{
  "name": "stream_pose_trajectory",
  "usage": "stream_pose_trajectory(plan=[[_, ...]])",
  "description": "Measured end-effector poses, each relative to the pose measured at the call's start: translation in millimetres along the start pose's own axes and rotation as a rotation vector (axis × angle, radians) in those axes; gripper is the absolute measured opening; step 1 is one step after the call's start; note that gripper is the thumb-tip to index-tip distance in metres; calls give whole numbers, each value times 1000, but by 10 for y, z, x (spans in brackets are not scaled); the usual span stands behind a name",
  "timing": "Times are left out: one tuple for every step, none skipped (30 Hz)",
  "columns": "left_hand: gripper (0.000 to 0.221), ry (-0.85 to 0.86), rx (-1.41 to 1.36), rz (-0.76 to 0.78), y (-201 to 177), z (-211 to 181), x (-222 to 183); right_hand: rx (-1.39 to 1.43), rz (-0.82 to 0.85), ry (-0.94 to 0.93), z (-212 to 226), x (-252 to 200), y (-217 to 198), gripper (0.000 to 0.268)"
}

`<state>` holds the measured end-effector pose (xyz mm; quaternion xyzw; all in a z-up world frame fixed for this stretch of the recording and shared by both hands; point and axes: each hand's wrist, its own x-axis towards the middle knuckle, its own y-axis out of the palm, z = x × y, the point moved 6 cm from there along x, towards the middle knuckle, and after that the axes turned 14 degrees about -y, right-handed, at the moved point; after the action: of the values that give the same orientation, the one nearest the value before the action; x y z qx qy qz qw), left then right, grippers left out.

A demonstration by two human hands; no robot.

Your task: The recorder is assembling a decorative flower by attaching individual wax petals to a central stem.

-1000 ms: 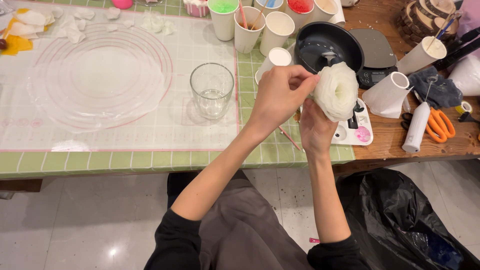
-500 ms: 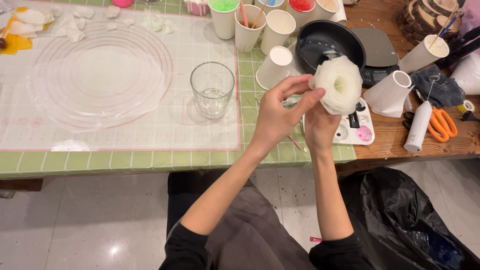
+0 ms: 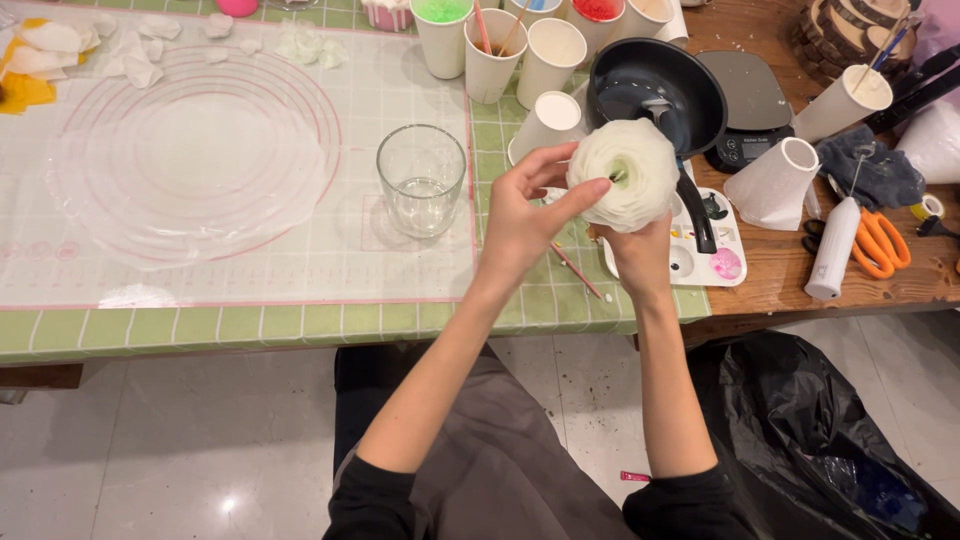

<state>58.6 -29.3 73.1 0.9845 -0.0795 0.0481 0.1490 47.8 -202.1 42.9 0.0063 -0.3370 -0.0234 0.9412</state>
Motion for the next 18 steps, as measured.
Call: stream_pose_trajectory(plan=[[56,-31,-11,23,-19,10,15,8,33,33,-16,8,9,39],[57,-61,-20,44,-43,14,33,18,66,64,-33,23,25,38],[57,-59,-19,45,-55,7,23,19,66,62,-59,23,15,38],[57,-57,-15,40,-68,3,12,16,75,97,-106,11,7,36],[57,-54,-11,36,-81,-1,1,13,84,132,-154,-2,-2,34],[57,-53,-11,36,-100,-1,-16,13,84,132,-107,10,27,34],[57,-52,-26,51,-114,-1,-32,-36,109,99,-44,29,62,34],[57,-51,-42,65,-128,-2,-48,-85,134,67,18,48,98,35],[57,-50,-41,65,-163,1,-69,-85,134,66,17,29,105,35],[55,-62,-88,129,-169,7,-90,-134,161,27,35,16,124,39],[53,-75,-135,192,-175,13,-112,-184,188,-13,53,3,143,42],[53,-74,-134,193,-216,7,-125,-183,188,-13,87,-2,164,42],[54,-118,-198,259,-225,22,-141,-186,197,-18,122,-8,190,49],[55,-163,-261,325,-232,39,-164,-189,206,-22,158,-22,216,57],[55,-164,-261,326,-273,-3,-179,-189,204,-21,206,-6,242,57],[54,-183,-250,374,-285,-38,-203,-255,247,-139,318,22,294,63],[54,-202,-240,423,-298,-71,-227,-320,290,-258,427,40,349,70],[54,-204,-240,423,-341,-77,-221,-320,289,-256,436,42,345,70]])
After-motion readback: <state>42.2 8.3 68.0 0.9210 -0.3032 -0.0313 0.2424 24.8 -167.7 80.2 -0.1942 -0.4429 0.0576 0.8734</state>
